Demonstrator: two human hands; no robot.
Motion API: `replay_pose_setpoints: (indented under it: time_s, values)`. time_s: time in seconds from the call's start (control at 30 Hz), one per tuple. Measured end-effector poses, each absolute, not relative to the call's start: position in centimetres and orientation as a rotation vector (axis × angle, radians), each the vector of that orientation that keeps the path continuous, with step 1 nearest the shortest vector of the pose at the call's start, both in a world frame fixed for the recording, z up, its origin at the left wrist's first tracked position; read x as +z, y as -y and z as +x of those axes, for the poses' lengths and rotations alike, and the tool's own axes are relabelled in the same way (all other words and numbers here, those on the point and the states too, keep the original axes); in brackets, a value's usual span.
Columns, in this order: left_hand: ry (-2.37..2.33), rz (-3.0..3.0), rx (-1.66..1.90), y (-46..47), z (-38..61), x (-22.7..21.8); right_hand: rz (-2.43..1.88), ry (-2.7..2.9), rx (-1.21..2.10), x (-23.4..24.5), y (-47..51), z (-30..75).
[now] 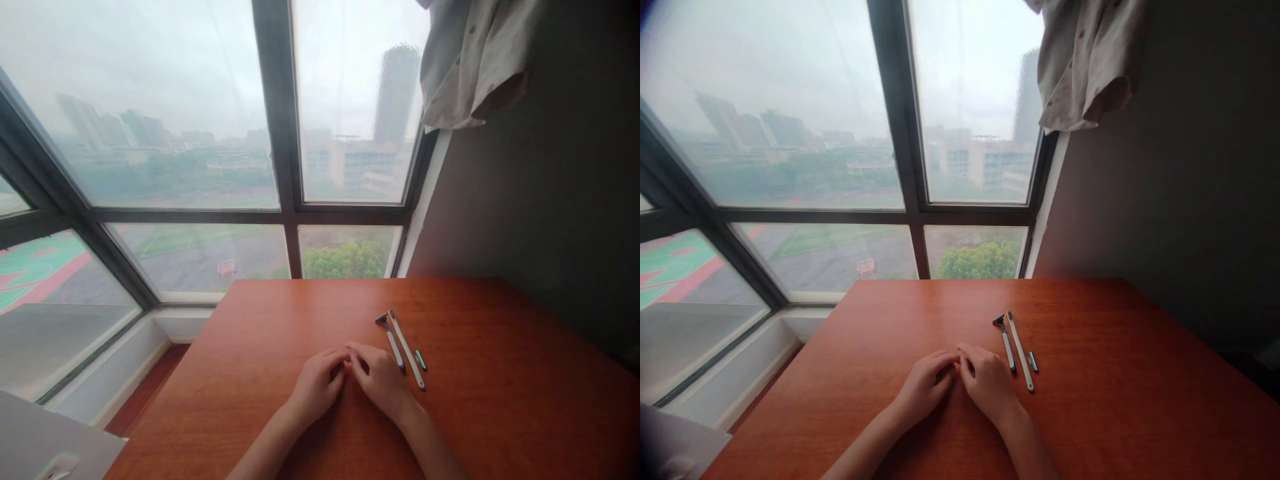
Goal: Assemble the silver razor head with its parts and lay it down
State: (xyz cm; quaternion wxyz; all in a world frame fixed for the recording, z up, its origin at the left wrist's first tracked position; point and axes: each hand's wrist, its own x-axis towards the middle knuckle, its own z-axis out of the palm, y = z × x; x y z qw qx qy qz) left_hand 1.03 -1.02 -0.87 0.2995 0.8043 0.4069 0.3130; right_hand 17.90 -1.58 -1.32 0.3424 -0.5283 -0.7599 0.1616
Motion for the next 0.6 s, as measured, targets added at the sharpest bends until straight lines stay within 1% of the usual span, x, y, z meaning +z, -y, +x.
replay_pose_setpoints:
  time_s: [0.07,0.17,0.3,0.47,0.6]
  values:
    - [-1.107,2.138,0.819,1.1,1.0,-1.0,-1.425,1.875,0.348,-1.2,1.1,19.5]
    - [-1.136,2.141,0.796,1.0,0.9,-1.1,-1.614,1.679,0.222,-1.3,0.7,22.9]
    - [-1.147,2.117,0.817,0.9,1.0,-1.1,-1.869,1.658,0.07,-2.1,0.9,26.8]
    - [-1.147,2.112,0.827,1.0,1.0,-0.9,-1.963,1.738,0.037,-3.6,1.3,28.1]
    - [-1.141,2.115,0.839,0.9,1.0,-0.8,-1.937,1.698,0.094,-4.1,1.2,28.5]
